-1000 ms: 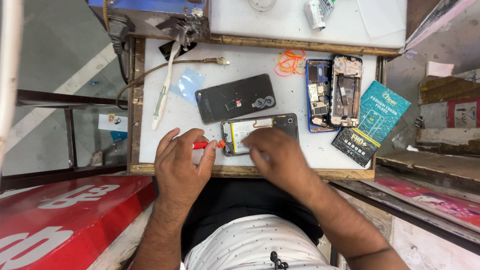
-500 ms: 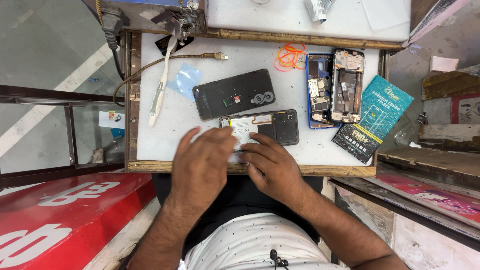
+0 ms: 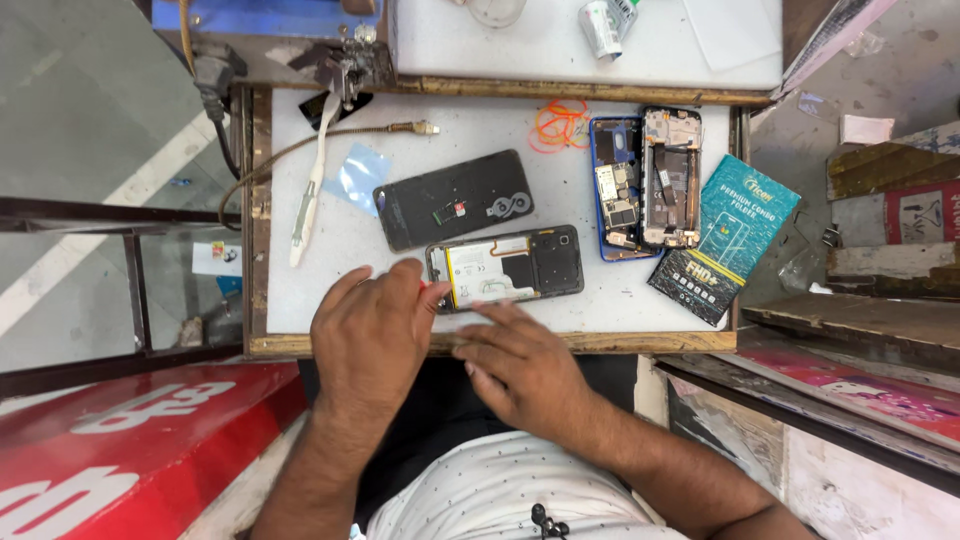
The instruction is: The person uses a red-handled screwdriver to remove screws from a disassembled smartphone on a workbench. They then lift the back cover, inspect the internal components, and reposition the device while handling the battery and frame.
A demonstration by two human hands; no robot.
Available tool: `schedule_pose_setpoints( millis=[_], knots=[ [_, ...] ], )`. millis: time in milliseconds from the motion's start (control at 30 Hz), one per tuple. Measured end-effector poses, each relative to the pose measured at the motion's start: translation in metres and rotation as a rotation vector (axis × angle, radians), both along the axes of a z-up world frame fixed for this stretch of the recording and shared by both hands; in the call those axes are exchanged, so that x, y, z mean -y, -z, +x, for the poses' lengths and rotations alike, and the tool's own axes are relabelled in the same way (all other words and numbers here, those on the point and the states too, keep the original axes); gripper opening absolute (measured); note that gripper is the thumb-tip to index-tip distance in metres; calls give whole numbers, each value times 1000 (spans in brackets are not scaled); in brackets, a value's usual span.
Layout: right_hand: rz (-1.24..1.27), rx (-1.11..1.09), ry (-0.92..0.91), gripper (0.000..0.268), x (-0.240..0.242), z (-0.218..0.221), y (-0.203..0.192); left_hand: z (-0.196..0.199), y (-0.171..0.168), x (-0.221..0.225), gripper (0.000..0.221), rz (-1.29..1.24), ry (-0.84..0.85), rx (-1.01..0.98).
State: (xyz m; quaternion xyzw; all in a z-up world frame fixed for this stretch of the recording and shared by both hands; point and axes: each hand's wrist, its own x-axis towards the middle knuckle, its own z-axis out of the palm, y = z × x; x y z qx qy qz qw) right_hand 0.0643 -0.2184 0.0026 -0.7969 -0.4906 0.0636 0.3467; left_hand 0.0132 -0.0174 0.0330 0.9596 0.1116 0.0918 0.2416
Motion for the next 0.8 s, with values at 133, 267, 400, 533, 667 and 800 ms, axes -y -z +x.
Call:
schedule_pose_setpoints(
  millis=[133, 267, 400, 533, 667, 800],
  knots=[
    [51, -93, -56, 21, 1, -6, -4, 3, -6, 3, 26, -11, 168, 272],
    [81, -93, -28, 21, -1, 3, -1, 4, -8, -1, 23, -14, 35, 165],
    [82, -64, 45, 22, -5, 18, 2, 3, -7, 0, 28, -31, 212, 286],
    [49, -6, 73, 25, -13, 19, 10, -4, -4, 3, 17, 32, 37, 195],
    [52, 31, 81, 24, -13, 20, 15, 2, -4, 1, 20, 15, 131, 251],
    [37, 2, 90, 26, -13, 19, 18, 0, -6, 0, 31, 74, -29, 109]
  ],
)
